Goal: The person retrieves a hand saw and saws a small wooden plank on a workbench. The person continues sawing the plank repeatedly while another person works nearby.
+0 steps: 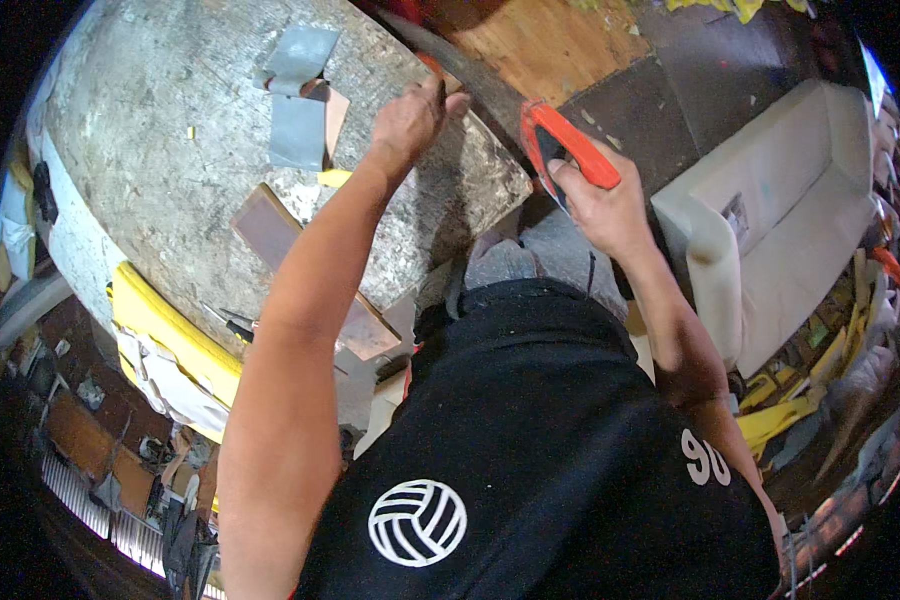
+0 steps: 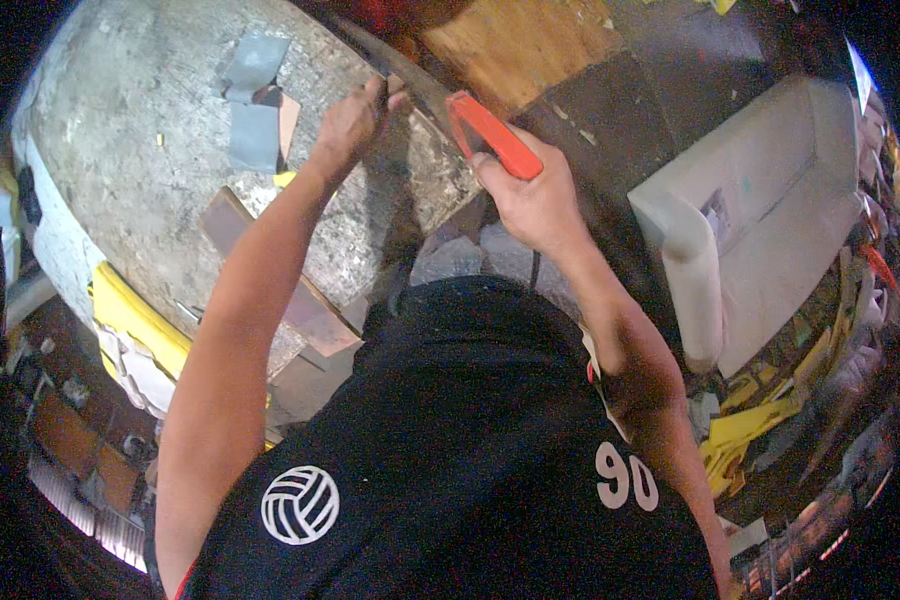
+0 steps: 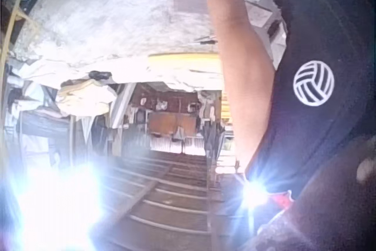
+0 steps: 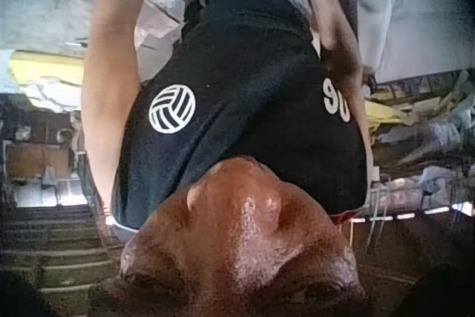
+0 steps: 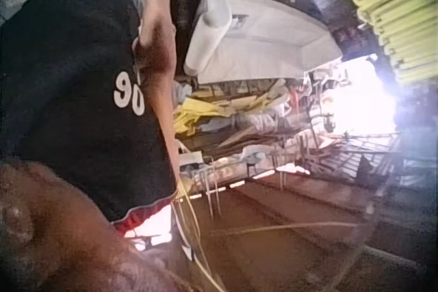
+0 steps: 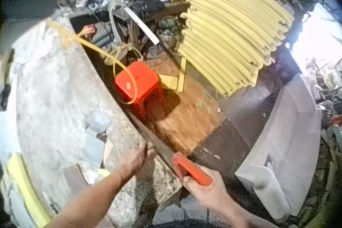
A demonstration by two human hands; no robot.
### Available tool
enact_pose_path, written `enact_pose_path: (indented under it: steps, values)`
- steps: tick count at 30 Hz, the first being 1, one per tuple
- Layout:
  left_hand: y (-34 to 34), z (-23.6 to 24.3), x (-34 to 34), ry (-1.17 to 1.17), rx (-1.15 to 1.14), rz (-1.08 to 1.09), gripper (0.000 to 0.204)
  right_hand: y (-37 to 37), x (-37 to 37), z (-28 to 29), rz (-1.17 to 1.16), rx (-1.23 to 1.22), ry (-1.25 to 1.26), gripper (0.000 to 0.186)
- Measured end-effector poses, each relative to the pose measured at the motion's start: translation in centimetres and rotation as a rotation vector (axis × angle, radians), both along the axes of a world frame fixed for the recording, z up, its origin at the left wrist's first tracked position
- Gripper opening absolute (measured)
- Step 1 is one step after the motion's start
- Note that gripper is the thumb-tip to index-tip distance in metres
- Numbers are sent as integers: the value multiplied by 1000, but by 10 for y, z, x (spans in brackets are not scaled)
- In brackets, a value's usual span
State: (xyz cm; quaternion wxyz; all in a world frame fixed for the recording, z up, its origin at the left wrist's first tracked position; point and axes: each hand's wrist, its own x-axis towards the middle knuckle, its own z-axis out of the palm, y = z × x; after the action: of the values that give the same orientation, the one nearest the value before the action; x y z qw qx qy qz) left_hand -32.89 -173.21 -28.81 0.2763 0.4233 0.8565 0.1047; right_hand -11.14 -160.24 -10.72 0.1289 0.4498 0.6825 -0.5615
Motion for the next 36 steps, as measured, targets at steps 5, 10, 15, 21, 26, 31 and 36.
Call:
enact_pose_path:
  steps: [5, 10, 15, 21, 26, 31, 36]
  values:
    - [5, -2, 2, 26, -9, -27, 54, -5, 50, 37, 0, 37, 28, 42]
    - [-2, 2, 3, 11, -8, -65, 55, -5, 15, 12, 59, 155, 87, 40]
    - [-2, 1, 4, 31, -27, -86, 56, -9, 15, 8, 50, 123, 124, 41]
    - [0, 3, 6, -6, -39, -47, 56, -7, 36, 13, 79, 287, 135, 37]
    - [4, -1, -6, -20, -58, -42, 57, -7, 5, -3, -16, 164, 160, 31]
    - [2, 0, 1, -8, -50, -71, 56, -7, 47, 53, 28, 136, 83, 37]
    - [2, -4, -4, 42, -17, -80, 56, 7, -20, -13, -10, 49, 99, 34]
